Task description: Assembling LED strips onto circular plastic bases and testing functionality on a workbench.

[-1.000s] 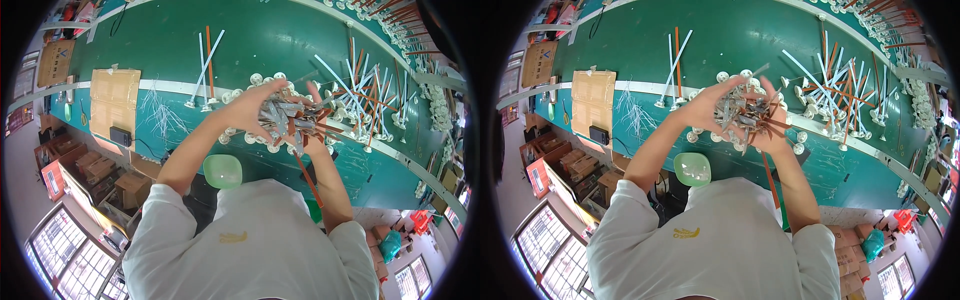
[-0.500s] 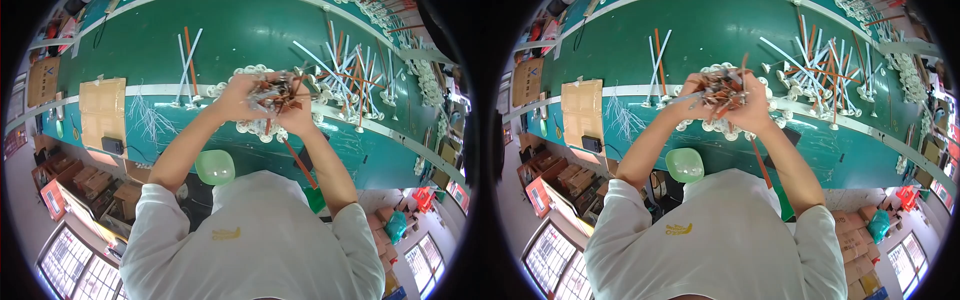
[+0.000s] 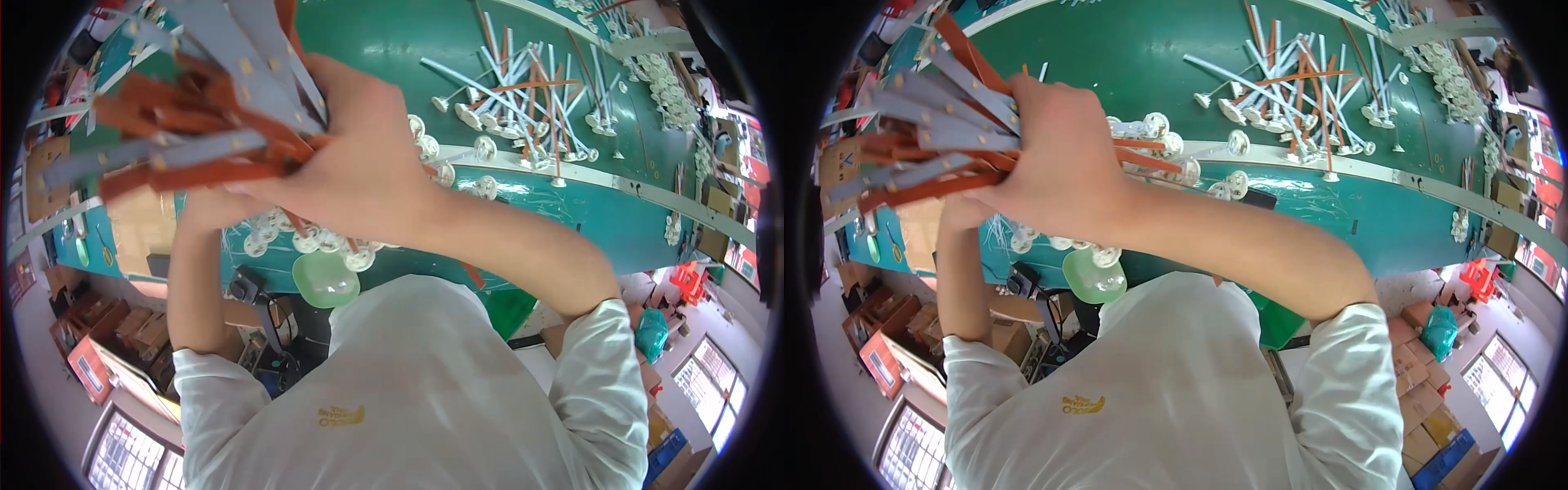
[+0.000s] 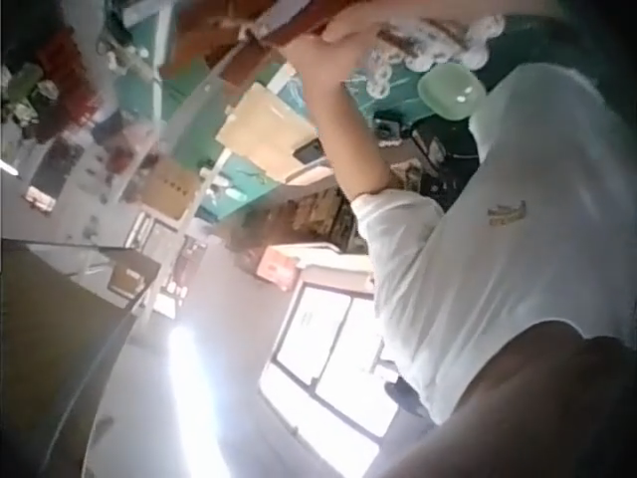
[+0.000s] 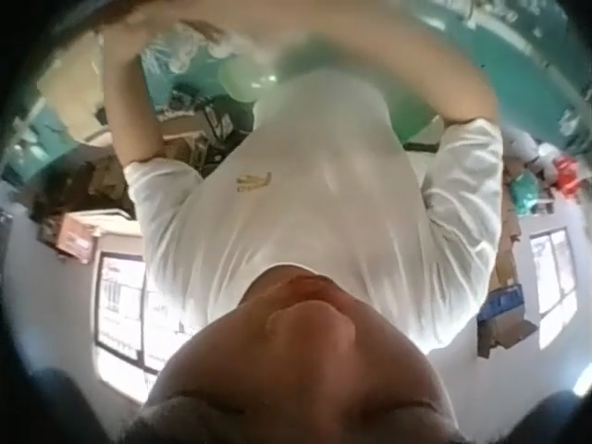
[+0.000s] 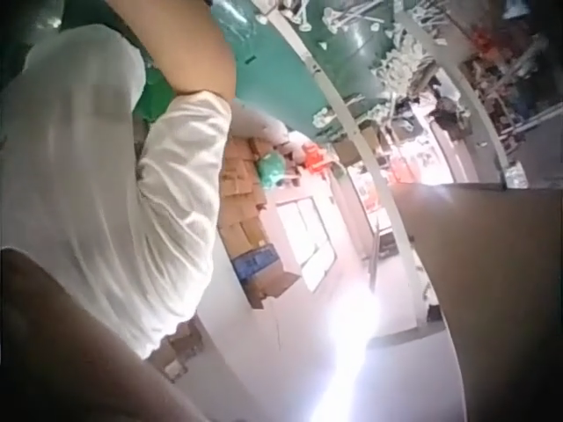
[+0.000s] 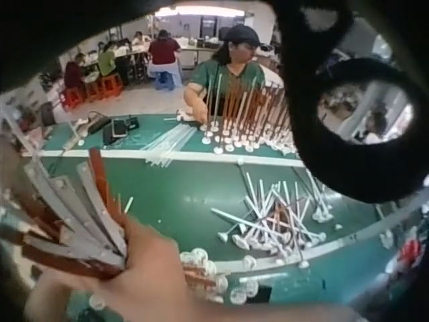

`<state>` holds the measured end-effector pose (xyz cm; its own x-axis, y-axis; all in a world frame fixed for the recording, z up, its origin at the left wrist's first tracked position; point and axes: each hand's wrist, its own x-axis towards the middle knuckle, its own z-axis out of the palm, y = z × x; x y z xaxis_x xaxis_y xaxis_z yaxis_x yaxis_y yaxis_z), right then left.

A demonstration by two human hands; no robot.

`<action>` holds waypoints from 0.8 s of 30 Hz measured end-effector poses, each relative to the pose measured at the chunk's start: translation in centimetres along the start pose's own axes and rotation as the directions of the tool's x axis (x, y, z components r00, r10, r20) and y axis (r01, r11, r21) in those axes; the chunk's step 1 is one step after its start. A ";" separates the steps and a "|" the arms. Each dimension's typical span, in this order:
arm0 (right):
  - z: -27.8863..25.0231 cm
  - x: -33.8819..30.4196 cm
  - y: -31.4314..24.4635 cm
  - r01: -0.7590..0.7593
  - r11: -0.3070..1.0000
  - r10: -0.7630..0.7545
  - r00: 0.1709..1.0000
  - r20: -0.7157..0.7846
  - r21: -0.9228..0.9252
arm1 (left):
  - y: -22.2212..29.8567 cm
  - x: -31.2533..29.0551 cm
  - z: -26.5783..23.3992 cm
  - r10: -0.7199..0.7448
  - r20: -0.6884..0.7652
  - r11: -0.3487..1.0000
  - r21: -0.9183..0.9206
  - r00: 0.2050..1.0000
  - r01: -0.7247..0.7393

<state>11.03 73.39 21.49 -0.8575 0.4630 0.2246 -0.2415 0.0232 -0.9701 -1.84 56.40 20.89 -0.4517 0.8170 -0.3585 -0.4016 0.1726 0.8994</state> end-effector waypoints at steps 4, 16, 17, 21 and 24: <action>3.3 2.6 0.9 -0.065 0.993 0.066 0.998 -0.011 0.099 | 4.1 -0.9 -2.0 0.184 0.054 0.725 0.667 0.981 -0.172; 11.2 8.9 8.8 -0.768 0.571 0.684 0.640 0.349 0.291 | 3.7 2.9 -11.5 -0.294 -0.075 0.868 0.396 0.953 0.300; 11.3 9.5 9.2 -0.779 0.507 0.657 0.626 0.420 0.369 | 3.4 3.4 -12.3 -0.337 -0.051 0.880 0.338 0.940 0.334; 10.2 12.3 12.4 -0.841 0.425 0.731 0.537 0.421 0.333 | 2.6 7.9 -13.6 -0.388 -0.017 0.857 0.361 0.921 0.368; 9.0 14.7 16.1 -0.850 0.393 0.760 0.515 0.396 0.351 | 1.2 12.0 -15.1 -0.436 -0.041 0.811 0.415 0.899 0.412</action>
<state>-9.54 72.56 9.96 -0.8053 -0.0952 -0.5852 0.4743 -0.6957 -0.5395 -19.78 58.08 13.87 -0.2634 0.6367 -0.7247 -0.1808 0.7053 0.6854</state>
